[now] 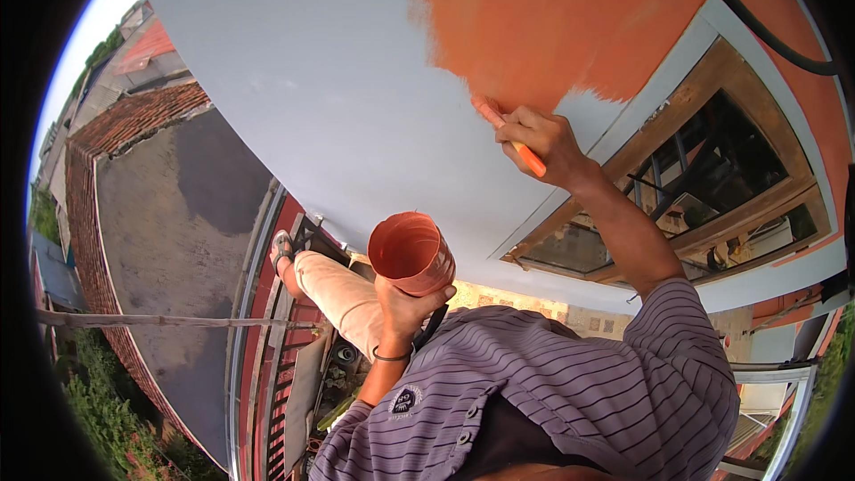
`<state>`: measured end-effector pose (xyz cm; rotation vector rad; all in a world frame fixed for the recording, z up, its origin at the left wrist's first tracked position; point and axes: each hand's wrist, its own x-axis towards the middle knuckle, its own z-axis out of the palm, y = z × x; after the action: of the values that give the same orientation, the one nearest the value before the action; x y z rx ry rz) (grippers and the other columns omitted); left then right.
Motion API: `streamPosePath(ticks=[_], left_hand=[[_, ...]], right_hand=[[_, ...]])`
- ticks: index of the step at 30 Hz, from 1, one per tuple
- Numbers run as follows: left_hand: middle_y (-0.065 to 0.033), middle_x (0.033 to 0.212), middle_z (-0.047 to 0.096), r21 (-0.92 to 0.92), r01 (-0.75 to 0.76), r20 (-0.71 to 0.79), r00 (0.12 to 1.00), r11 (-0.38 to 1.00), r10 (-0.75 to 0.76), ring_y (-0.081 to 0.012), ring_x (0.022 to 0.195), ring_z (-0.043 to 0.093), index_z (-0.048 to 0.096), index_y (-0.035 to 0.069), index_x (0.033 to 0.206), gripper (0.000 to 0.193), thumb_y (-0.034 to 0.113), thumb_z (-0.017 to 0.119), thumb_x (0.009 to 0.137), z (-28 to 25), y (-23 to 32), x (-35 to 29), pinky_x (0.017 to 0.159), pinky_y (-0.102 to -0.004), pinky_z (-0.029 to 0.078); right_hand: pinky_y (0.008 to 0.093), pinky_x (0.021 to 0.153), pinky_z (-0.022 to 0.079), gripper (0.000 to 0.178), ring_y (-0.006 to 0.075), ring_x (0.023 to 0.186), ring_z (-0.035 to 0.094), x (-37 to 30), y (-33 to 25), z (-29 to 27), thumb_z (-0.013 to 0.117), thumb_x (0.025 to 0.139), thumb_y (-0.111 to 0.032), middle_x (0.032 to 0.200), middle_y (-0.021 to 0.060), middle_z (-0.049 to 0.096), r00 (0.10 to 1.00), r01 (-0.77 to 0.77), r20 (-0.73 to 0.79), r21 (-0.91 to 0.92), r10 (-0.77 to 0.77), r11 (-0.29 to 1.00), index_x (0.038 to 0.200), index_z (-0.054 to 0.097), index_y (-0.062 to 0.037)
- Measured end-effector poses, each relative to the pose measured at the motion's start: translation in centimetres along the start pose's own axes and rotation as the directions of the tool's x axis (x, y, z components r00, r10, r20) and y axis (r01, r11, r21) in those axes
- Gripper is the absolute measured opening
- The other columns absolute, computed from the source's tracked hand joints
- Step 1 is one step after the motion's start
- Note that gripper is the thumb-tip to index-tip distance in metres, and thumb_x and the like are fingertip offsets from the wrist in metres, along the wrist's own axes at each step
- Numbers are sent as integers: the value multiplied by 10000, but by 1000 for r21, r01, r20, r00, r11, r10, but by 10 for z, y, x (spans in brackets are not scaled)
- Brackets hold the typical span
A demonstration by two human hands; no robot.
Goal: The person paints a white wall with orange paint using a brush and a small container. They repeatedly dip the brush into the container and apply paint in broad strokes across the wall surface.
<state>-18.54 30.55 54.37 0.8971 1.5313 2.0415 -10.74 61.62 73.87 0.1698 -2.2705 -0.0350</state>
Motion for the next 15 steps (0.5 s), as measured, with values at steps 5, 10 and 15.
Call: streamPosePath(ticks=[5, 10, 15], left_hand=[[-121, 1247, 744, 32, 12, 5, 1000, 999, -12, -233, 1124, 715, 667, -36, 1335, 780, 100, 1010, 648, 4, 8, 2, 987, -387, 584], [-117, 1230, 746, 47, -9, -16, 1000, 999, 10, -228, 1108, 719, 669, -37, 1327, 765, 95, 1015, 658, 6, 8, 5, 974, -384, 588], [-115, 1225, 746, 57, -5, -38, 999, 998, 7, -223, 1106, 718, 669, -34, 1324, 763, 82, 1011, 652, 1, 10, 2, 973, -375, 588]], right_hand=[[293, 586, 560, 213, 162, 768, 702, 27, 56, -26, 815, 811, 95, 885, 49, 691, 872, -50, -486, -205, -57, 977, 947, 769, -63], [296, 560, 536, 206, 159, 738, 674, 40, 19, 25, 833, 805, 59, 887, 20, 649, 928, 59, -368, 6, -53, 998, 929, 767, -91], [302, 539, 495, 155, 161, 675, 632, 73, 24, 3, 808, 845, 44, 736, 5, 605, 950, 77, -308, 76, -50, 994, 898, 754, -91]])
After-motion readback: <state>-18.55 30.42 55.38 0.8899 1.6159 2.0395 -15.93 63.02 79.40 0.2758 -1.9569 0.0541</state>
